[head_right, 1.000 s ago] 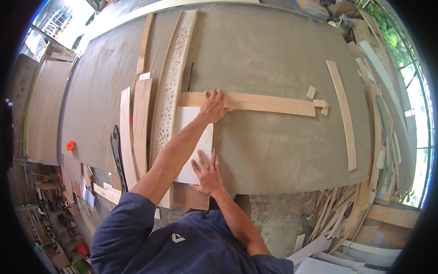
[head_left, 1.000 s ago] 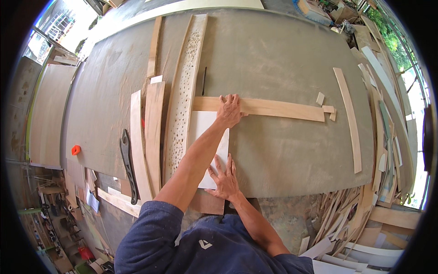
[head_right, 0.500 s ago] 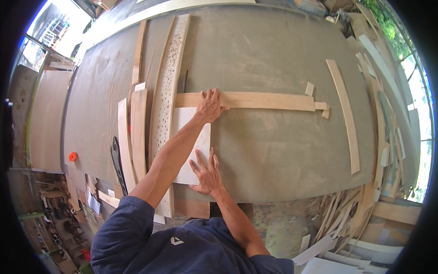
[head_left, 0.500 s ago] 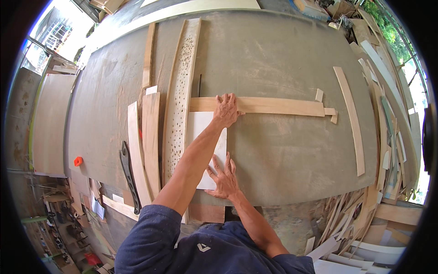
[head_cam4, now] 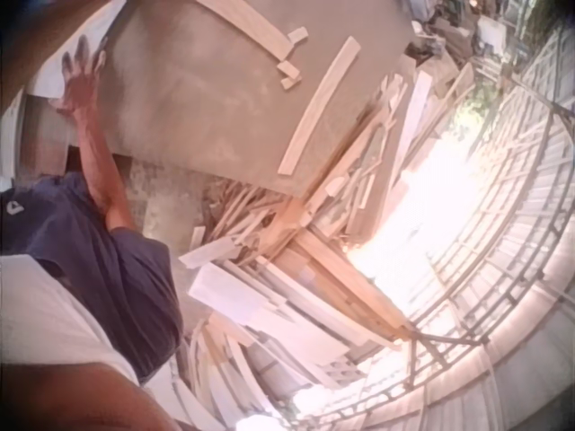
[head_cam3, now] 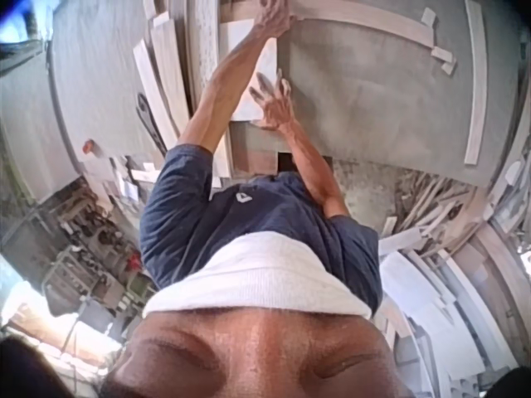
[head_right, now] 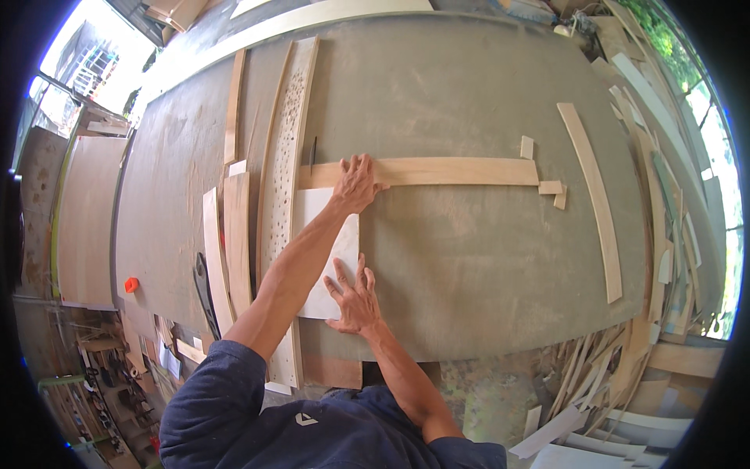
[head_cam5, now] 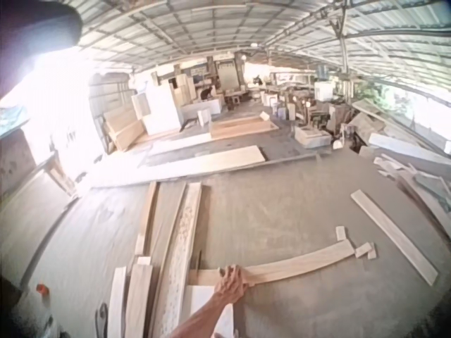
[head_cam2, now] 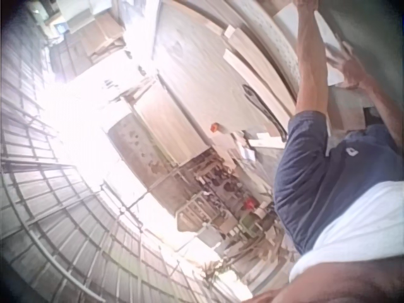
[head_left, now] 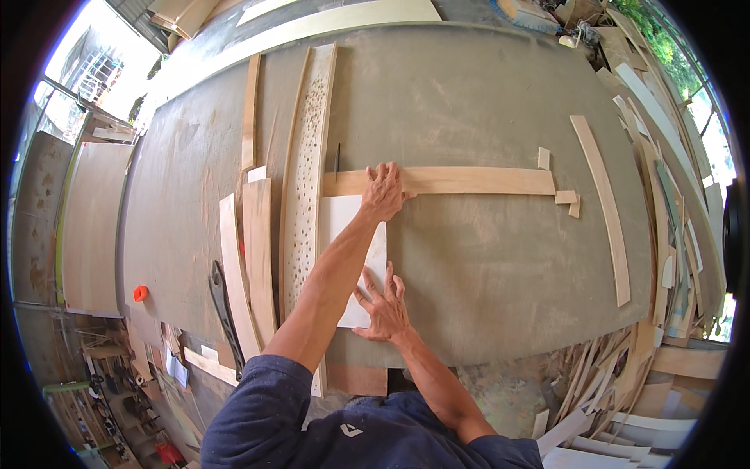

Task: The person uses a hammer to tap a long perforated wooden strip on a workbench. They then pick up a white rectangular board and various wooden pieces, arranging them on the table to form a layout.

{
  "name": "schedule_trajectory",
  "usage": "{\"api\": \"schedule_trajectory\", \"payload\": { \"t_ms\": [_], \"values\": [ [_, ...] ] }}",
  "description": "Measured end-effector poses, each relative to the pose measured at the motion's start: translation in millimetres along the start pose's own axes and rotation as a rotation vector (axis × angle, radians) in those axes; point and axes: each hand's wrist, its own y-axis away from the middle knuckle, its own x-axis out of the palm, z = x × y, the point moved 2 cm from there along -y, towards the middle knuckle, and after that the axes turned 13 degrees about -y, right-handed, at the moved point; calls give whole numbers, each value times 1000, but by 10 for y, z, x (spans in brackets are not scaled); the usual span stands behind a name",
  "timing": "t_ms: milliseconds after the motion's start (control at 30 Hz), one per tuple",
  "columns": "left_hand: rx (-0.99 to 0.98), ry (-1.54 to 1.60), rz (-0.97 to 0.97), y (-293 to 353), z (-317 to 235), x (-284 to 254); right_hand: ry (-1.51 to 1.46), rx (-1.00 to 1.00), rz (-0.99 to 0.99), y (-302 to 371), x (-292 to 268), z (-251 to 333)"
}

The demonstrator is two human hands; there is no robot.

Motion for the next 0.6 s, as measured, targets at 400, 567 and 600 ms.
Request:
{"api": "schedule_trajectory", "payload": {
  "t_ms": [400, 567, 600],
  "values": [
    [-33, 62, 59, -238, 101, 70, 7, 47, 25, -176, -103, -43],
    [-44, 65, 53, -347, 167, 110, 17, 49, 15, -281, -147, -72],
    [-44, 46, 47, -359, 182, 114, 22, 48, 13, -301, -160, -75]
  ]
}}
